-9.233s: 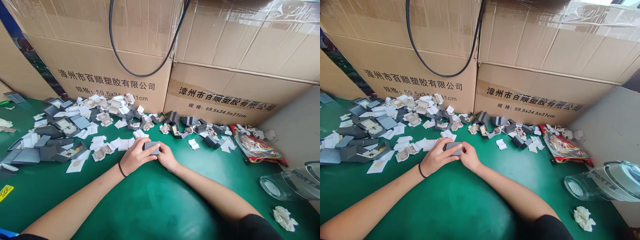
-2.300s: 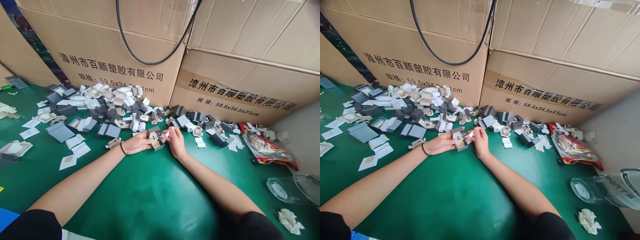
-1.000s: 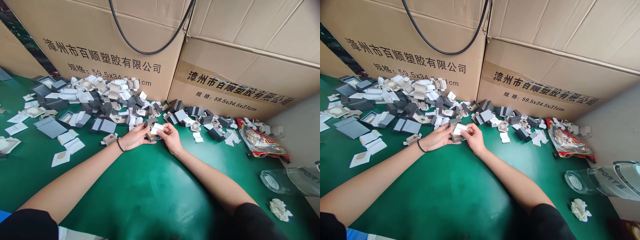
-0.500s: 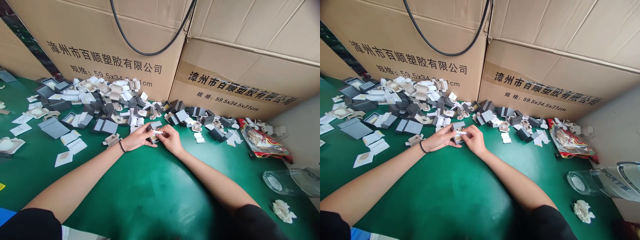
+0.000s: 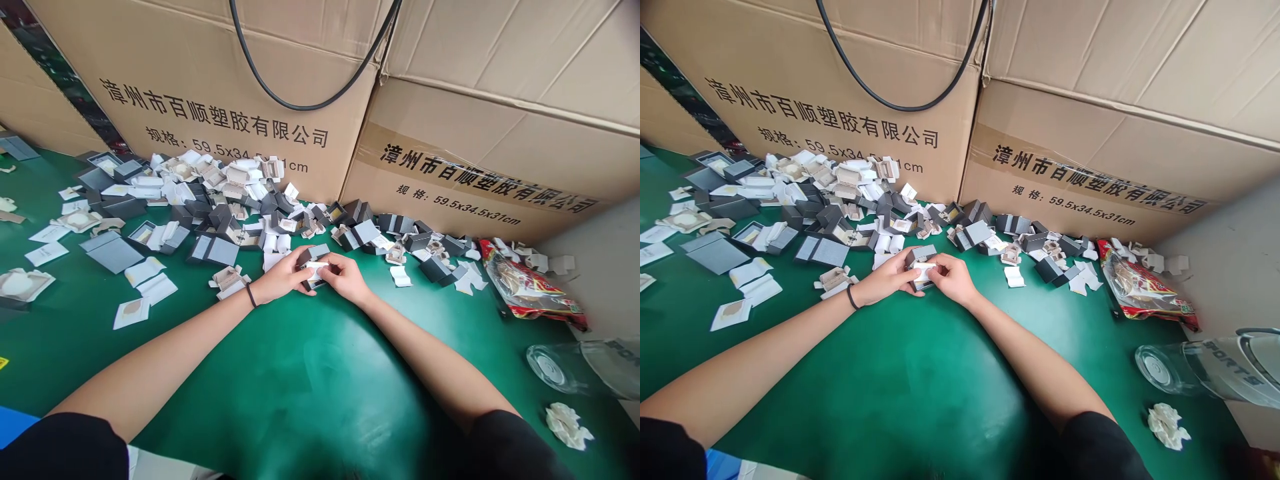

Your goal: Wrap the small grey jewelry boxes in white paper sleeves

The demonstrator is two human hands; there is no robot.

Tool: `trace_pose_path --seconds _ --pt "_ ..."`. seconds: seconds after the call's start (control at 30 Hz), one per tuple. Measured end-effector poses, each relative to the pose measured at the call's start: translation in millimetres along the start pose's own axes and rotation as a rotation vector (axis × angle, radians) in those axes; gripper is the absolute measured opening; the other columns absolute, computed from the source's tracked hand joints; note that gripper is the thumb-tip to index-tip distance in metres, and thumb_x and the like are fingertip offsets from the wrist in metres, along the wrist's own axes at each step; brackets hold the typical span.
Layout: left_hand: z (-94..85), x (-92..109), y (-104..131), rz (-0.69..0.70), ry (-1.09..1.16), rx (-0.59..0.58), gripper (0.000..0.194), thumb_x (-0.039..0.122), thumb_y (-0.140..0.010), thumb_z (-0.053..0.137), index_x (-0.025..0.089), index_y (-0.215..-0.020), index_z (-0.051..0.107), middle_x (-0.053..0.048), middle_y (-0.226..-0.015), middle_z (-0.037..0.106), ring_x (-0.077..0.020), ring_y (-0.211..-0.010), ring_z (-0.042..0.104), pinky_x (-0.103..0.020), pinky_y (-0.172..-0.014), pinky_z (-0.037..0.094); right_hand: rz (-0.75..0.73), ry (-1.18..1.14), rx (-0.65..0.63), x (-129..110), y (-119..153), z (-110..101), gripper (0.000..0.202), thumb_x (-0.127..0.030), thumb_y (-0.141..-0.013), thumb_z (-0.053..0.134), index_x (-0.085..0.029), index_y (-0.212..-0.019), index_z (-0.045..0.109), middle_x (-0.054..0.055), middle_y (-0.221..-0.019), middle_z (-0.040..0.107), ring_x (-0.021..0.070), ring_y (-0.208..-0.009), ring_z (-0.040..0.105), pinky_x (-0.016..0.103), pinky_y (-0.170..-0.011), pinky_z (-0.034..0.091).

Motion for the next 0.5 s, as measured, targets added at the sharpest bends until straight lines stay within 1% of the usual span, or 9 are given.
trace_pose_path --seconds 0.07,0.17,0.23,0.37,0.43,0.5 --pt "-0.5 1 0 -0.001 -0.018 0.028 0.053 0.029 -0.077 0.058 0.028 -0.127 0.039 -0.005 -0.112 0.047 -0.017 -0.086 0.058 -0.04 -0.07 0.059 -0.043 0.085 0.038 -6 2 -1 0.01 -0.022 -0.075 0.053 -0.017 -0.076 0.062 -0.002 -0.065 0.05 0.0091 -0.055 0.043 0.022 -0.052 0.035" --pt "2.3 4 1 0.033 -0.058 0.025 0.05 0.025 -0.077 0.056 0.028 -0.125 0.042 -0.004 -0.105 0.05 -0.0178 -0.084 0.058 -0.037 -0.066 0.059 -0.153 0.203 0.073 -17 8 1 0.012 -0.019 -0.077 0.051 -0.019 -0.077 0.063 -0.001 -0.067 0.05 0.0099 -0.056 0.045 0.022 -0.054 0.037" --pt "3.3 6 2 0.058 -0.085 0.028 0.05 0.021 -0.075 0.054 0.027 -0.123 0.043 -0.004 -0.099 0.052 -0.0181 -0.083 0.057 -0.035 -0.063 0.059 -0.198 0.249 0.081 -21 11 3 0.013 -0.019 -0.078 0.051 -0.019 -0.079 0.063 0.0 -0.068 0.051 0.0103 -0.058 0.047 0.022 -0.055 0.038" --pt "-0.7 1 1 0.04 -0.113 0.084 0.055 0.014 -0.072 0.053 0.026 -0.124 0.04 -0.002 -0.088 0.051 -0.0144 -0.071 0.056 -0.035 -0.061 0.059 -0.192 0.302 0.103 -19 12 2 0.012 -0.021 -0.079 0.051 -0.02 -0.081 0.062 -0.001 -0.065 0.048 0.0102 -0.056 0.046 0.021 -0.055 0.038" --pt "-3.4 -2 1 0.037 -0.148 0.123 0.055 0.013 -0.072 0.051 0.027 -0.123 0.04 -0.001 -0.088 0.05 -0.0136 -0.068 0.056 -0.035 -0.06 0.059 -0.189 0.326 0.115 -18 12 2 0.012 -0.022 -0.08 0.051 -0.02 -0.081 0.062 -0.001 -0.065 0.049 0.0101 -0.055 0.046 0.021 -0.055 0.038" --pt "-5.2 -4 1 0.047 -0.185 0.158 0.05 0.014 -0.072 0.05 0.027 -0.12 0.042 -0.002 -0.091 0.05 -0.0146 -0.07 0.057 -0.035 -0.059 0.059 -0.186 0.353 0.129 -17 13 1 0.012 -0.023 -0.081 0.051 -0.021 -0.081 0.063 -0.002 -0.064 0.05 0.0101 -0.055 0.046 0.021 -0.055 0.037"
Point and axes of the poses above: each hand's wrist, its own y-axis away from the middle knuckle, its own z-axis out of the palm, x = y × z, the point moved 9 cm from there along -y, towards the middle knuckle
